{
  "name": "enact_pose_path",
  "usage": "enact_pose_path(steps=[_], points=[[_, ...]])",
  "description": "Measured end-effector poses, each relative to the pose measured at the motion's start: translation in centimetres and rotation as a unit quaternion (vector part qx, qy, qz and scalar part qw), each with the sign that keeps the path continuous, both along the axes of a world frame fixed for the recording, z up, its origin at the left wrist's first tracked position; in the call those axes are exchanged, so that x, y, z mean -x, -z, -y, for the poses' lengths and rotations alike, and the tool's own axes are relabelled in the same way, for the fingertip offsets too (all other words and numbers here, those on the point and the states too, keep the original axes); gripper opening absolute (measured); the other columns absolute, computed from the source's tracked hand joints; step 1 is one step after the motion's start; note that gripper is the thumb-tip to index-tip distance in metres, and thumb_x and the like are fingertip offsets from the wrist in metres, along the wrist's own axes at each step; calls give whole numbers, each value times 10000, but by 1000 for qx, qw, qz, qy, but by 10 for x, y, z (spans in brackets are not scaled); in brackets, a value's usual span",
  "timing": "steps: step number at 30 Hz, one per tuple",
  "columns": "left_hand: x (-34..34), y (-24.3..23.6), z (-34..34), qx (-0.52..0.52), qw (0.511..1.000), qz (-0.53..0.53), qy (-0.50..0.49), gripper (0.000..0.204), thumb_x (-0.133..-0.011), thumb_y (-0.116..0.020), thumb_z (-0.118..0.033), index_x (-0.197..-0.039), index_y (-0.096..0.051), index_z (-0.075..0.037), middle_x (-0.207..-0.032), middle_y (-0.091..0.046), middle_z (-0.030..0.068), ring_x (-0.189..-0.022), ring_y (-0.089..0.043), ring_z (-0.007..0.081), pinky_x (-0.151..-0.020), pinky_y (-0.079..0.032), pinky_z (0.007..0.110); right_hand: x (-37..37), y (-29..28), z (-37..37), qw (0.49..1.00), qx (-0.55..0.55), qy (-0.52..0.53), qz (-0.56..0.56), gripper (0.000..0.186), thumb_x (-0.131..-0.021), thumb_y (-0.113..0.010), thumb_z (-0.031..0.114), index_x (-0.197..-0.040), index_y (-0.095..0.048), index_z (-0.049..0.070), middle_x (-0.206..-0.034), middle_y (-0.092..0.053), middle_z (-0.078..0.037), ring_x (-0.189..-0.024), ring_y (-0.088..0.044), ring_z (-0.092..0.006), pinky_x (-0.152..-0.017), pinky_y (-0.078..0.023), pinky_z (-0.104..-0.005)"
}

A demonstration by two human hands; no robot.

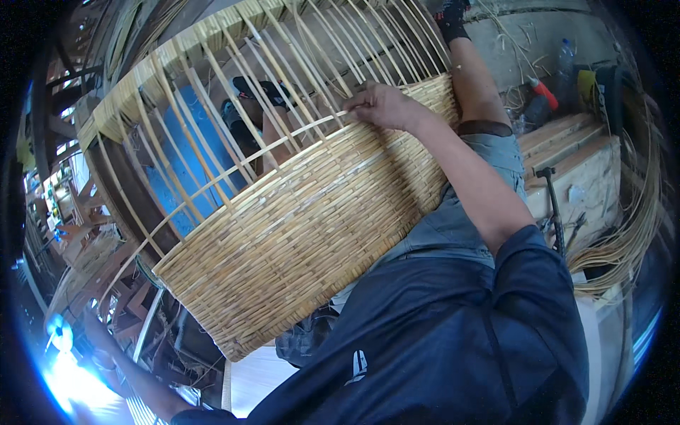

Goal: Weaving thin strips of bamboo or rattan into a large cylindrical cage or basket structure.

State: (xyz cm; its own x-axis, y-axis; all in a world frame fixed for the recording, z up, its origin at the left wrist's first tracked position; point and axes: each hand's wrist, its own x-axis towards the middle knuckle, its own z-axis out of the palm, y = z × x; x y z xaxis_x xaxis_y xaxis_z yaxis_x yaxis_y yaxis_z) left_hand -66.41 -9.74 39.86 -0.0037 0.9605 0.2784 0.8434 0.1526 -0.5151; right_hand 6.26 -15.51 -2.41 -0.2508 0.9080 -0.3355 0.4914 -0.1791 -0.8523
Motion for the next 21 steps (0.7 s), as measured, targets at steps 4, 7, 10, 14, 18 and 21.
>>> enact_pose_path(steps=[4,7,10,14,18,21], points=[[23,-19,7,119,982,-129,-68,492,-977,-337,-395,-1156,-585,-9,-1099,-624,183,-934,-612,330,-786,-471,399,-27,8,17,992,-21,104,-65,263,-873,-611,198,-1093,-644,58,-1092,-612,-89,-1013,-583,-199,-877,-467,-304],[-27,25,2,134,984,-107,-48,452,-986,-326,-340,-1244,-507,-16,-1172,-586,202,-1017,-577,357,-854,-452,408,-44,7,27,974,-22,226,-19,300,-877,-597,219,-1151,-617,97,-1098,-600,-111,-1026,-574,-223,-897,-457,-328],[-113,90,6,149,987,47,-35,459,-989,-326,-353,-1289,-483,-43,-1168,-572,233,-1054,-553,391,-883,-434,426,-19,6,42,975,-148,143,80,405,-872,-594,320,-1202,-576,85,-1174,-551,-139,-1093,-525,-291,-926,-438,-380],[-214,143,28,128,974,183,-32,439,-965,-395,-381,-1144,-551,-13,-1071,-600,239,-994,-570,379,-821,-424,429,25,8,56,978,-114,103,138,489,-851,-590,395,-1228,-539,88,-1221,-500,-168,-1136,-466,-355,-967,-399,-424],[-246,158,32,66,970,230,-35,454,-960,-421,-407,-1131,-543,-4,-1067,-616,218,-975,-590,347,-851,-440,410,34,8,71,957,-196,153,148,492,-824,-600,392,-1206,-526,91,-1171,-502,-182,-1118,-453,-372,-990,-368,-434],[-240,167,28,16,953,303,2,352,-941,-484,-289,-1124,-537,7,-1048,-604,171,-963,-572,261,-861,-429,350,29,8,72,961,-198,121,150,489,-828,-591,419,-1201,-526,110,-1184,-496,-170,-1144,-433,-365,-988,-359,-446]])
